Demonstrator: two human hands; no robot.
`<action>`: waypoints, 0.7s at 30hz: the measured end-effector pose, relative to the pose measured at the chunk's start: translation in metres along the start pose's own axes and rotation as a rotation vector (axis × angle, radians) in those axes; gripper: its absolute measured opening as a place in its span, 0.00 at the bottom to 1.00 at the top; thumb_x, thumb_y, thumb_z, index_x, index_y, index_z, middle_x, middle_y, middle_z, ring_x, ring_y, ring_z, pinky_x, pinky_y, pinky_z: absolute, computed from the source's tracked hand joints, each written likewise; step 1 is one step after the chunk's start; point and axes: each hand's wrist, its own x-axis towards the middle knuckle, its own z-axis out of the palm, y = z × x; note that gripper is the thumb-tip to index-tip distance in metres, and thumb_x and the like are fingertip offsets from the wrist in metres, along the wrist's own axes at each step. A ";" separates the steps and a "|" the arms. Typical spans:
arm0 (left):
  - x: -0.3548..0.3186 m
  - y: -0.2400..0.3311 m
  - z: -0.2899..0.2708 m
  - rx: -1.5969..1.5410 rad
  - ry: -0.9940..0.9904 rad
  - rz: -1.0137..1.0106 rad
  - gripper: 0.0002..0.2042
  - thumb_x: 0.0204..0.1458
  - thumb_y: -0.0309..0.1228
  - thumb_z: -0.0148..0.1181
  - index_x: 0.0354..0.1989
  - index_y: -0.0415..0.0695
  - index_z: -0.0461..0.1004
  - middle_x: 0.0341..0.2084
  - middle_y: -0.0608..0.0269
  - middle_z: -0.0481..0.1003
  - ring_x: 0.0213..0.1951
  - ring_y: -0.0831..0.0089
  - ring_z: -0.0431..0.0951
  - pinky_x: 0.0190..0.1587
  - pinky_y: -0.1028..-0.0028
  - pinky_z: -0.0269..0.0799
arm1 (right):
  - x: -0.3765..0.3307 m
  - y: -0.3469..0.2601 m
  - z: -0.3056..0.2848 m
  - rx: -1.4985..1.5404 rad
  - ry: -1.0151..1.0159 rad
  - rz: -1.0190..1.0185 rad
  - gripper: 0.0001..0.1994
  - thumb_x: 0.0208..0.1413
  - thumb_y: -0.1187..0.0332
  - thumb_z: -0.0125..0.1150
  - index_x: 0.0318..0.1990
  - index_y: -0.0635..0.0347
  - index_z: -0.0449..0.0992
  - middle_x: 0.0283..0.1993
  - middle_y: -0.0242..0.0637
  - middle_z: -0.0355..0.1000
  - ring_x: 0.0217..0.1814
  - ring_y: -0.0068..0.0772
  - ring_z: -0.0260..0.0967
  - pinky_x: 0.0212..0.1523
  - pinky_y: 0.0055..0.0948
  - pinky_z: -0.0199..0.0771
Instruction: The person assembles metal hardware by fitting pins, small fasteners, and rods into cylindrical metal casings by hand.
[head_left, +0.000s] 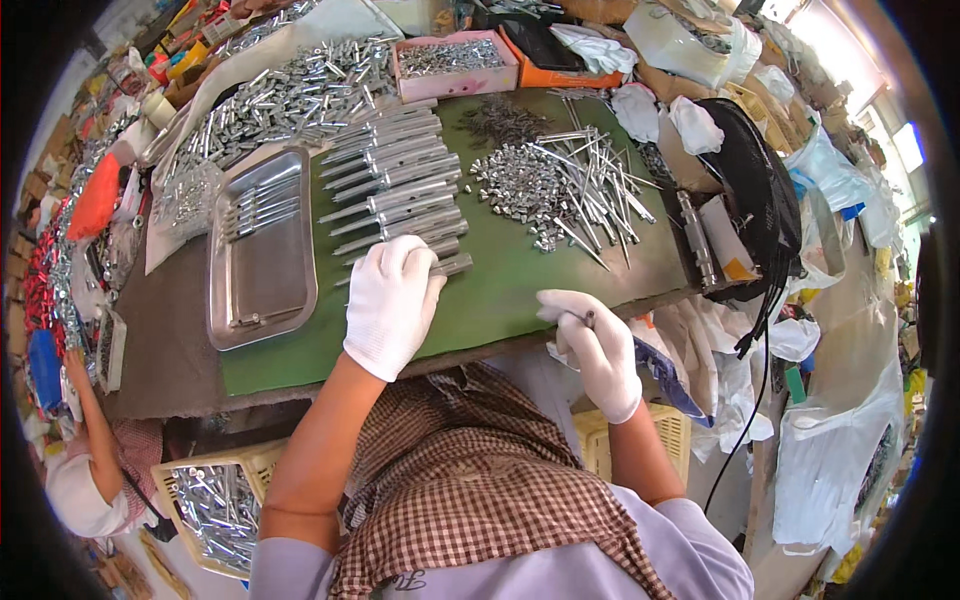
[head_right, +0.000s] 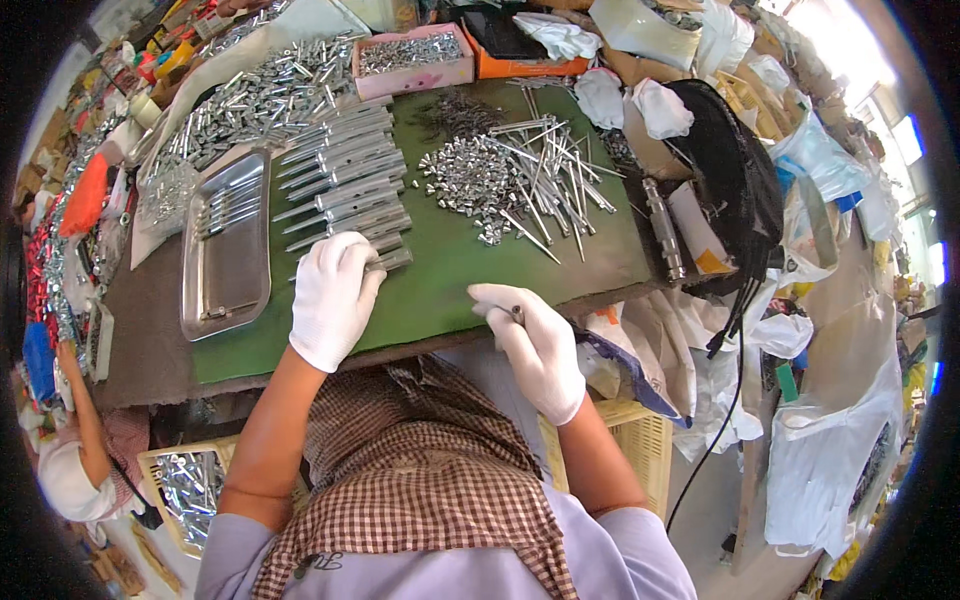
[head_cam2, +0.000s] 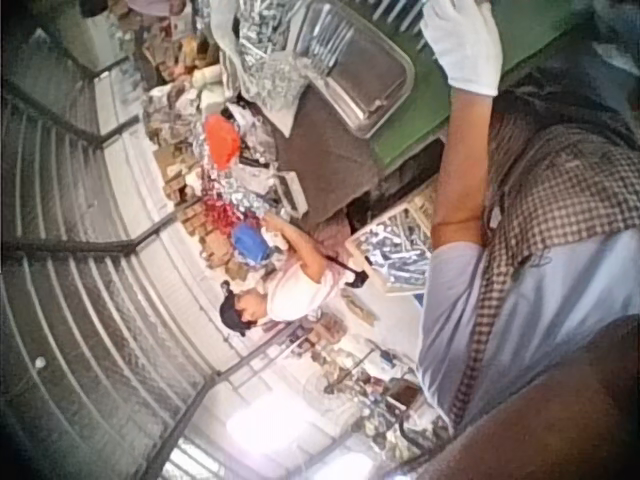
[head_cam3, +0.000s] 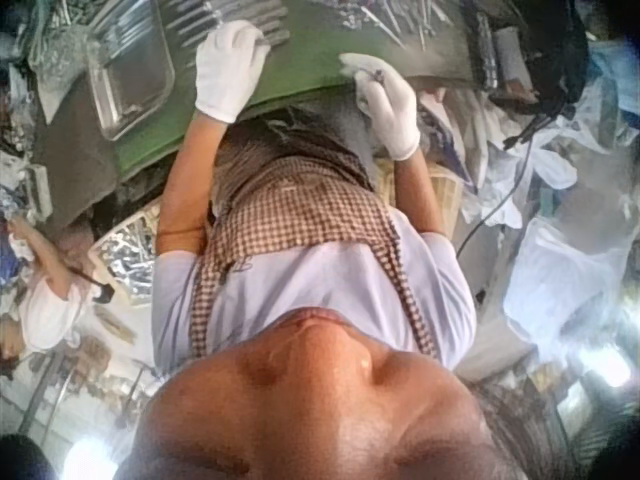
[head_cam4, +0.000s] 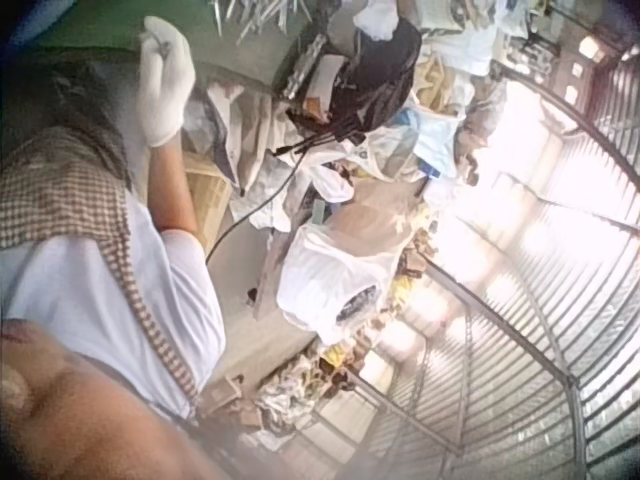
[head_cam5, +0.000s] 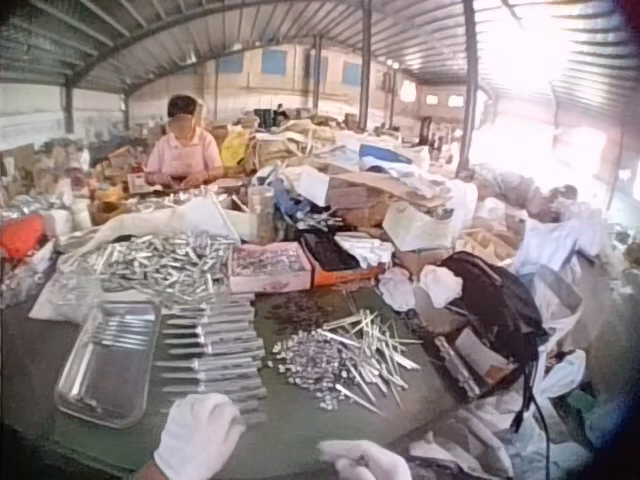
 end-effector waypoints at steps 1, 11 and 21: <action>-0.002 -0.002 -0.002 0.007 -0.005 0.000 0.11 0.48 0.29 0.66 0.38 0.46 0.72 0.36 0.58 0.73 0.41 0.54 0.74 0.46 0.58 0.70 | 0.002 -0.003 0.005 0.170 -0.032 0.144 0.15 0.64 0.73 0.50 0.55 0.66 0.74 0.44 0.41 0.78 0.30 0.22 0.69 0.35 0.22 0.72; 0.014 0.038 -0.040 0.063 -0.333 0.228 0.19 0.50 0.39 0.66 0.49 0.46 0.74 0.30 0.64 0.73 0.34 0.64 0.77 0.37 0.66 0.74 | 0.024 -0.015 0.021 0.500 -0.107 0.378 0.19 0.71 0.62 0.44 0.58 0.69 0.70 0.39 0.38 0.78 0.18 0.12 0.57 0.19 0.16 0.57; -0.005 0.018 -0.031 -0.149 -0.263 0.162 0.23 0.49 0.35 0.66 0.56 0.51 0.75 0.26 0.66 0.73 0.31 0.66 0.78 0.34 0.68 0.74 | 0.029 -0.007 0.031 0.023 -0.050 0.285 0.14 0.63 0.63 0.59 0.34 0.68 0.76 0.25 0.36 0.75 0.28 0.21 0.70 0.34 0.26 0.71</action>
